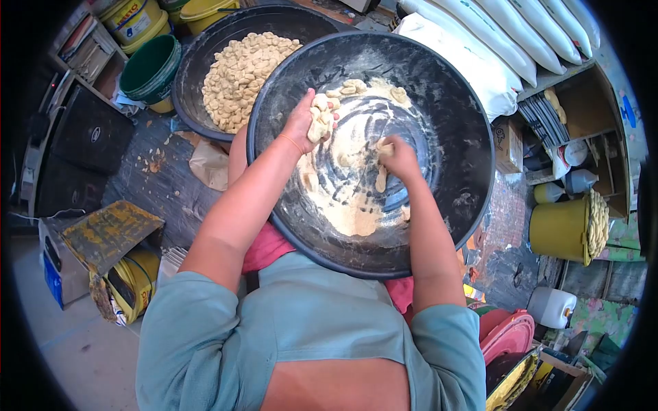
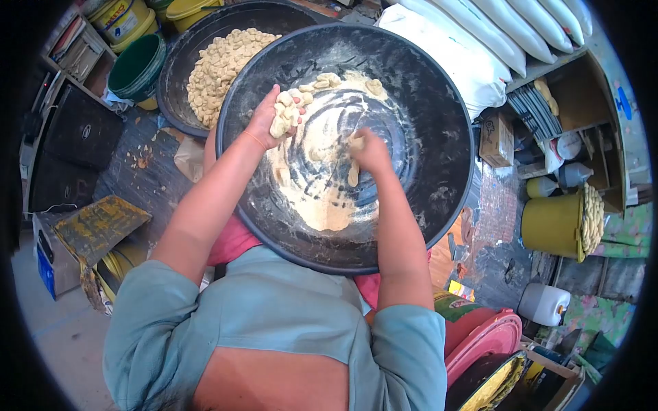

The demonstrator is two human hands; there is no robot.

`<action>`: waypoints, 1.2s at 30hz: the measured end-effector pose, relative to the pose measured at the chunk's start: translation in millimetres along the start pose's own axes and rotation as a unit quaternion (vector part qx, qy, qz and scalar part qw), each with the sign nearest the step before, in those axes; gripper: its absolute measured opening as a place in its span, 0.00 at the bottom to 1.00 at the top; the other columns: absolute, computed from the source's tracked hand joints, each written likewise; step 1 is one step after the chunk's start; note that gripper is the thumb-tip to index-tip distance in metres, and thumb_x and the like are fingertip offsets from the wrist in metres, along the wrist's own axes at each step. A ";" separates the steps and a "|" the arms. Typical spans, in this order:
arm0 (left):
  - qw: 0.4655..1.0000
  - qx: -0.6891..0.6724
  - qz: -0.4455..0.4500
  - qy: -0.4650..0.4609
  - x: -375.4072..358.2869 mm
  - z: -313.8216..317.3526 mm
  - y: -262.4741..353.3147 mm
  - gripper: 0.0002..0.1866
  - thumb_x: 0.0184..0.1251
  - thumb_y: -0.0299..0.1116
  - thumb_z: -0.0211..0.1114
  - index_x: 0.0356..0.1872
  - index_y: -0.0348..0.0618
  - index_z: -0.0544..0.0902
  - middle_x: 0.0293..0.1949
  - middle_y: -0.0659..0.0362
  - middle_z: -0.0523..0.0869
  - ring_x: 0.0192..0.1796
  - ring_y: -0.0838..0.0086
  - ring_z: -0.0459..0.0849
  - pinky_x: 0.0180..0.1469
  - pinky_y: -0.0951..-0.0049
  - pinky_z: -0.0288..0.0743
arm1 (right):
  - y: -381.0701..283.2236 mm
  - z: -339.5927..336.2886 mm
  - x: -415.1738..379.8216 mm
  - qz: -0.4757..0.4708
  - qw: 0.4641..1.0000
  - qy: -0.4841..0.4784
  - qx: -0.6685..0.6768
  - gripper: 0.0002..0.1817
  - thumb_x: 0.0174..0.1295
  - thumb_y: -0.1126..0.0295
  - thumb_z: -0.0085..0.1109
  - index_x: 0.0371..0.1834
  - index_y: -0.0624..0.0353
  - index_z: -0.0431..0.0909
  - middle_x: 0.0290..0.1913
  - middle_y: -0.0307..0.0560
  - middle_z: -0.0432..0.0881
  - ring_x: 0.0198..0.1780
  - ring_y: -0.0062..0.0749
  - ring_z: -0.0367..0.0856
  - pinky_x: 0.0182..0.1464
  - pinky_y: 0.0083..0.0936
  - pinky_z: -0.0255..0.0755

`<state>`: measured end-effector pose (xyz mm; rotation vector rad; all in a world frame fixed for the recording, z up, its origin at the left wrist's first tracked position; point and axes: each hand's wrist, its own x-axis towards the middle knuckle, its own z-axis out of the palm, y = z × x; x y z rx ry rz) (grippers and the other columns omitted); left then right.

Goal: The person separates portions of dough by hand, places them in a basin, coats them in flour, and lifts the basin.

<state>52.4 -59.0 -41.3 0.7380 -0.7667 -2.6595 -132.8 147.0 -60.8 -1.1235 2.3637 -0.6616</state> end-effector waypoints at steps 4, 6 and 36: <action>1.000 0.016 -0.001 0.008 -0.4 4.0 0.1 0.29 0.70 0.64 0.43 0.41 0.47 0.77 0.31 0.55 0.83 0.26 0.69 0.82 0.20 0.75 0.69 | -4.7 -5.9 -4.0 -0.005 0.991 0.106 -0.083 0.21 0.46 0.65 0.70 0.46 0.55 0.79 0.44 0.54 0.75 0.46 0.50 0.78 0.50 0.37 0.73; 1.000 0.027 0.002 0.013 -0.1 8.4 1.4 0.29 0.70 0.64 0.43 0.40 0.48 0.78 0.31 0.55 0.83 0.25 0.69 0.82 0.21 0.73 0.69 | 3.0 9.0 -9.5 -0.132 0.976 0.132 -0.112 0.18 0.47 0.68 0.70 0.43 0.54 0.80 0.46 0.52 0.74 0.47 0.51 0.77 0.52 0.37 0.73; 0.998 0.057 0.011 0.037 4.7 6.9 -2.8 0.29 0.70 0.64 0.43 0.43 0.47 0.78 0.32 0.56 0.84 0.28 0.71 0.82 0.22 0.75 0.71 | -77.0 91.6 -36.0 -0.279 0.949 -0.145 -0.007 0.22 0.45 0.73 0.60 0.48 0.52 0.77 0.49 0.56 0.75 0.46 0.53 0.79 0.51 0.41 0.74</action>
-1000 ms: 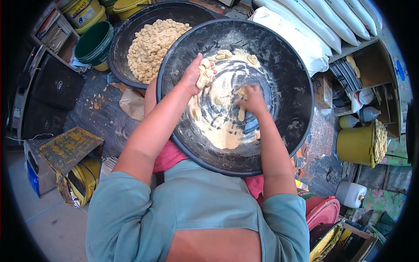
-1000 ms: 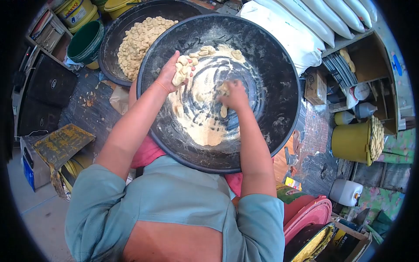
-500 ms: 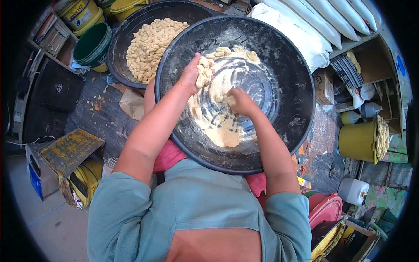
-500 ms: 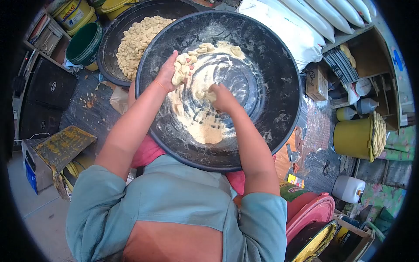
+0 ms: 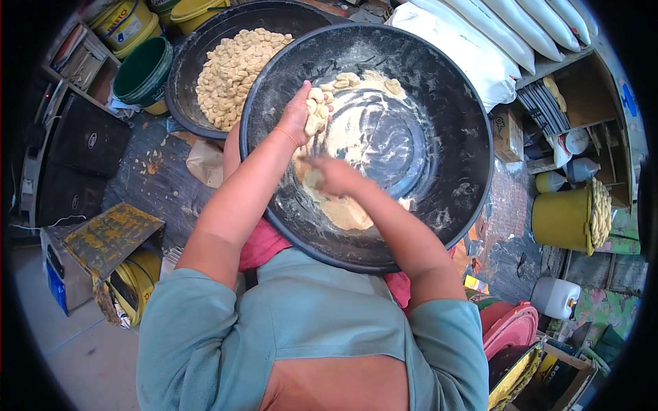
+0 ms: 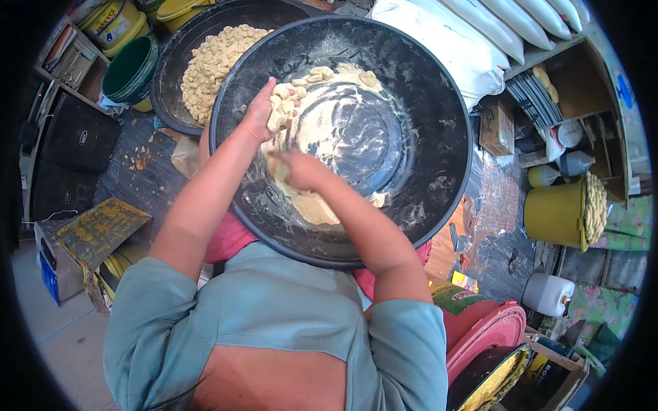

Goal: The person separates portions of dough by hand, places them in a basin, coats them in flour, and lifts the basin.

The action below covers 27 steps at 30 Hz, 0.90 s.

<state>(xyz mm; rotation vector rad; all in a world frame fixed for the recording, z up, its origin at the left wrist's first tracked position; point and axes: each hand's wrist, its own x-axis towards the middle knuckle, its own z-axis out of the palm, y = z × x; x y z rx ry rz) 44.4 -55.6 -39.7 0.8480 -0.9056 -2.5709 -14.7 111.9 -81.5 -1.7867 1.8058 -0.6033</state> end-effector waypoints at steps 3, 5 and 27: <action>1.000 0.005 0.005 -0.006 1.1 -6.3 -1.4 0.29 0.70 0.64 0.44 0.43 0.48 0.78 0.32 0.56 0.84 0.28 0.71 0.82 0.24 0.74 0.71 | -15.5 11.5 0.3 0.053 0.989 -0.112 -0.076 0.24 0.43 0.74 0.61 0.49 0.52 0.76 0.49 0.58 0.76 0.46 0.51 0.80 0.50 0.41 0.74; 1.000 -0.008 -0.001 -0.011 0.2 -13.8 -5.0 0.29 0.70 0.64 0.44 0.42 0.48 0.78 0.32 0.56 0.84 0.29 0.71 0.82 0.25 0.73 0.72 | -5.8 5.3 -3.1 0.015 0.996 -0.079 -0.025 0.24 0.44 0.75 0.60 0.49 0.54 0.75 0.47 0.56 0.77 0.45 0.47 0.81 0.48 0.40 0.76; 0.996 -0.041 0.076 -0.001 -19.4 23.0 -22.9 0.14 0.67 0.38 0.61 0.49 0.45 0.73 0.40 0.61 0.79 0.42 0.71 0.80 0.42 0.63 0.78 | -11.1 -67.9 3.6 0.168 0.630 0.192 0.733 0.27 0.51 0.86 0.45 0.58 0.60 0.65 0.44 0.58 0.77 0.37 0.43 0.84 0.33 0.36 0.83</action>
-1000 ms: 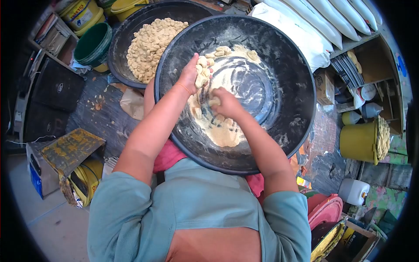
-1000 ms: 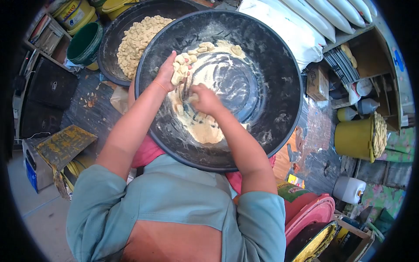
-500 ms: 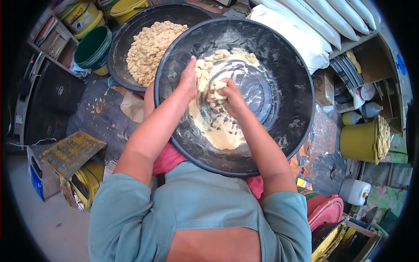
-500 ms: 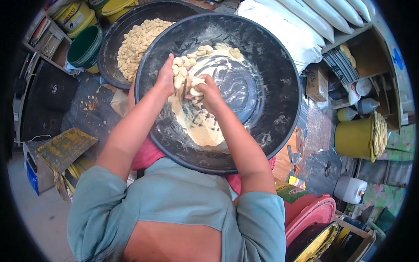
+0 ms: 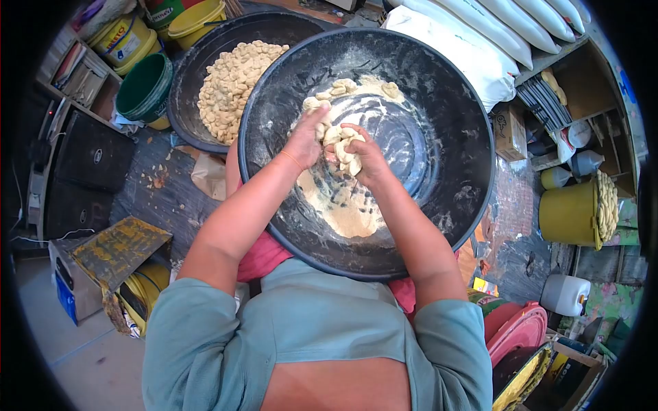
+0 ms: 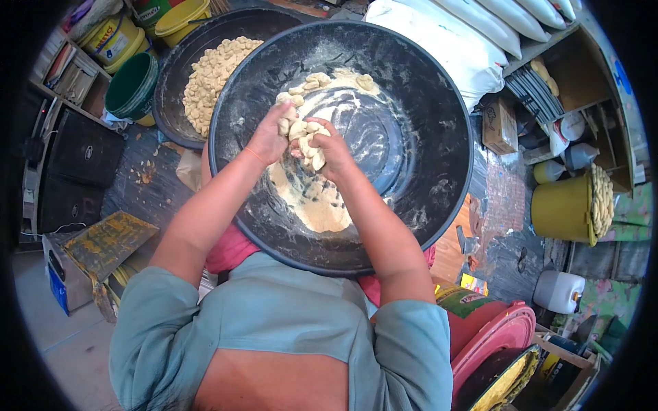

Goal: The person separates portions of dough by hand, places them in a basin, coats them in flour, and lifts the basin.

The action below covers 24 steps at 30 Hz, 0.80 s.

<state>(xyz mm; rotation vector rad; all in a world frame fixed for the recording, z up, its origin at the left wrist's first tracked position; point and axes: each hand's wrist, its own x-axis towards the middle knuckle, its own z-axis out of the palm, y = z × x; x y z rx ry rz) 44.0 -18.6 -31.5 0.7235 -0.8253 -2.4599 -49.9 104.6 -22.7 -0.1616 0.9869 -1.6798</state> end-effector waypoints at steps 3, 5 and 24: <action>0.992 0.124 -0.007 -0.019 -7.7 6.0 -3.0 0.19 0.65 0.32 0.64 0.54 0.44 0.70 0.43 0.61 0.79 0.45 0.72 0.80 0.44 0.66 0.77 | 9.5 -3.3 4.1 -0.020 0.999 0.033 -0.023 0.23 0.55 0.83 0.53 0.56 0.59 0.66 0.43 0.56 0.78 0.37 0.39 0.83 0.31 0.33 0.82; 0.988 0.148 -0.004 -0.032 -1.5 -0.4 -9.0 0.23 0.63 0.30 0.66 0.57 0.43 0.69 0.44 0.60 0.79 0.47 0.72 0.80 0.43 0.66 0.77 | 12.0 -11.8 8.4 -0.034 0.997 0.049 -0.048 0.21 0.57 0.80 0.58 0.54 0.58 0.67 0.42 0.54 0.78 0.36 0.37 0.83 0.29 0.32 0.82; 0.995 0.077 -0.062 -0.030 -11.3 8.6 11.5 0.17 0.72 0.42 0.57 0.54 0.41 0.75 0.46 0.58 0.82 0.47 0.69 0.82 0.49 0.59 0.82 | -7.3 -24.8 12.5 -0.061 0.994 0.077 -0.040 0.29 0.54 0.82 0.58 0.60 0.55 0.64 0.48 0.49 0.76 0.42 0.37 0.82 0.32 0.32 0.81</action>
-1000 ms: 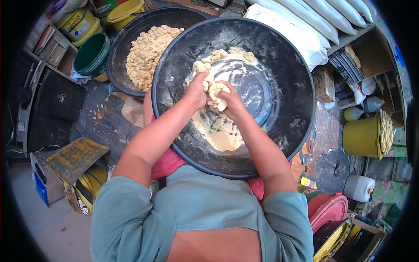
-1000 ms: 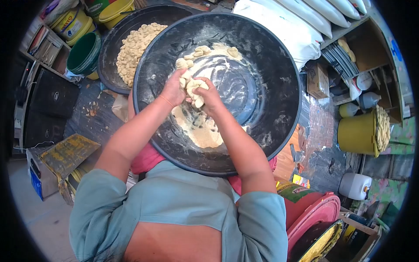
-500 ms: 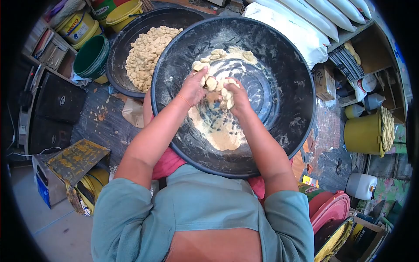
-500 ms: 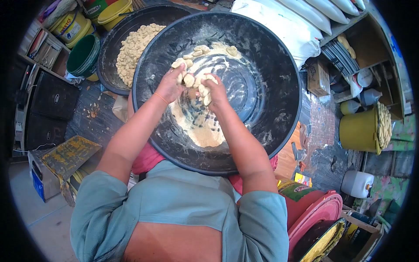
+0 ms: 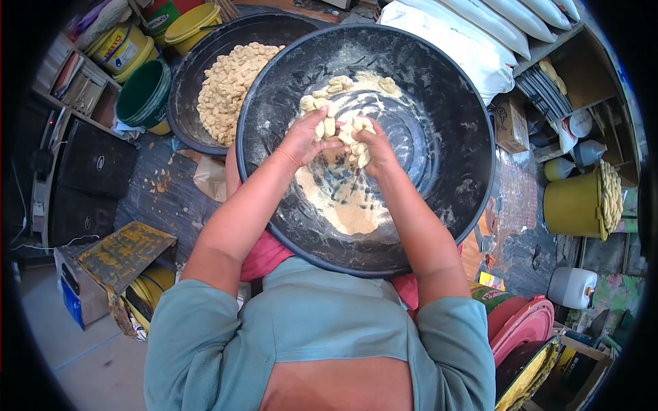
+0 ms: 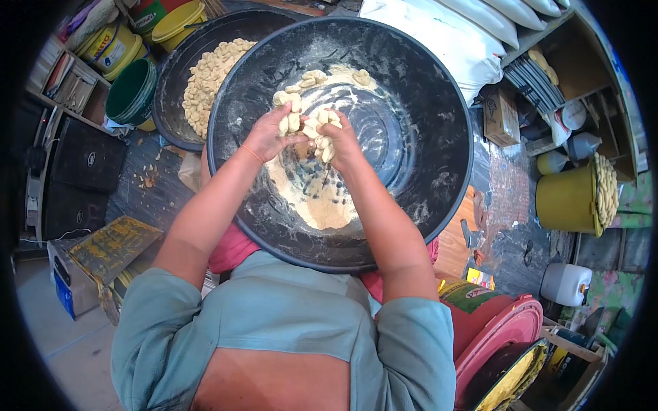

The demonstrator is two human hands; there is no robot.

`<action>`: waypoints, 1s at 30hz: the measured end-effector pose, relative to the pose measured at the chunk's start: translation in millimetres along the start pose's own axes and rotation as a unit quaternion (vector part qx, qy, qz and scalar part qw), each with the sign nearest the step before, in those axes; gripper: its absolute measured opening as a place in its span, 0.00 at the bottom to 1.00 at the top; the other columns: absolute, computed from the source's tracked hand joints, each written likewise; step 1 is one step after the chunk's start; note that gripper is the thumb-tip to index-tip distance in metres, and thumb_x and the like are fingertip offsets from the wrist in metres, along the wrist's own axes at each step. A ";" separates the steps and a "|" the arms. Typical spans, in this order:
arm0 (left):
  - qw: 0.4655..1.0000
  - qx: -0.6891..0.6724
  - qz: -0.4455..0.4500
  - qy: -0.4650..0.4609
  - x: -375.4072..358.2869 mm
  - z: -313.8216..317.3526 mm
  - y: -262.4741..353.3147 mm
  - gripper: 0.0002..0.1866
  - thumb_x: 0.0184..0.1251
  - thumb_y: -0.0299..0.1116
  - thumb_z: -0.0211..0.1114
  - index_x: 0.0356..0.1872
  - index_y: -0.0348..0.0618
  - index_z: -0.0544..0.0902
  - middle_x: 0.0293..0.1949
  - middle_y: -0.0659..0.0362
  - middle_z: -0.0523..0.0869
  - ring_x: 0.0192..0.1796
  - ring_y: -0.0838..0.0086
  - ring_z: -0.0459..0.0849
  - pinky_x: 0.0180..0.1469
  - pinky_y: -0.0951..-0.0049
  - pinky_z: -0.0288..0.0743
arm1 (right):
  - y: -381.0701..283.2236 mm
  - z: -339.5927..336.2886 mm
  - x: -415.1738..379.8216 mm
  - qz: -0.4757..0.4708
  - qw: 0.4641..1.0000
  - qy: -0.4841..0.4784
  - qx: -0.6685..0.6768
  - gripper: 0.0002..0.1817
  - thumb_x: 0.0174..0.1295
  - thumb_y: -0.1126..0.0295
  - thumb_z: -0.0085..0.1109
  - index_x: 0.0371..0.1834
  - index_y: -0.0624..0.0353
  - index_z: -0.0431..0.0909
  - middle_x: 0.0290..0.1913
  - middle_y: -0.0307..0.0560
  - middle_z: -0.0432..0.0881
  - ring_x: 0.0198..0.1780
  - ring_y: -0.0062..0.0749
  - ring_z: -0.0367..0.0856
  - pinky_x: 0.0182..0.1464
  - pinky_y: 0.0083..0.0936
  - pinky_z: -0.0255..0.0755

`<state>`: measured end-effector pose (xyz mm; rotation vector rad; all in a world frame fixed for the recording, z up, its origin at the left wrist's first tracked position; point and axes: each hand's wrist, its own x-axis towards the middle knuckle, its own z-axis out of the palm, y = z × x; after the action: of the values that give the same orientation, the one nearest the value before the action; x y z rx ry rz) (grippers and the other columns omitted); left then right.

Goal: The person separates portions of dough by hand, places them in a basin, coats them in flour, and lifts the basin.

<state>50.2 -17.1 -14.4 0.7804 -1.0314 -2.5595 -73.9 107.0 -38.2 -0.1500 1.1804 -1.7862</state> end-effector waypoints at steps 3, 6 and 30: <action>0.998 0.064 0.018 0.002 0.4 1.3 -0.6 0.15 0.70 0.37 0.59 0.52 0.41 0.76 0.43 0.58 0.82 0.45 0.70 0.82 0.46 0.62 0.82 | -0.9 4.5 -3.5 -0.016 1.000 0.009 0.020 0.27 0.55 0.79 0.60 0.59 0.56 0.64 0.48 0.49 0.76 0.41 0.36 0.82 0.29 0.31 0.80; 0.980 0.196 0.000 -0.029 2.8 -2.4 -4.8 0.12 0.65 0.31 0.60 0.48 0.40 0.78 0.42 0.58 0.81 0.44 0.72 0.80 0.44 0.66 0.81 | -1.6 14.4 -10.1 -0.006 0.998 -0.025 -0.064 0.26 0.57 0.76 0.61 0.59 0.55 0.64 0.47 0.50 0.76 0.39 0.35 0.82 0.27 0.29 0.80; 0.964 0.253 -0.008 0.082 6.7 -5.5 0.1 0.25 0.71 0.51 0.55 0.56 0.40 0.76 0.39 0.59 0.74 0.50 0.72 0.76 0.51 0.72 0.72 | 3.6 -3.1 1.2 0.023 0.999 -0.020 0.014 0.25 0.56 0.79 0.48 0.59 0.59 0.63 0.47 0.52 0.76 0.43 0.39 0.81 0.33 0.38 0.83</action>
<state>47.9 -23.1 -20.2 1.1016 -1.6526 -2.2093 -74.0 107.9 -43.1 -0.1401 1.1214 -1.7524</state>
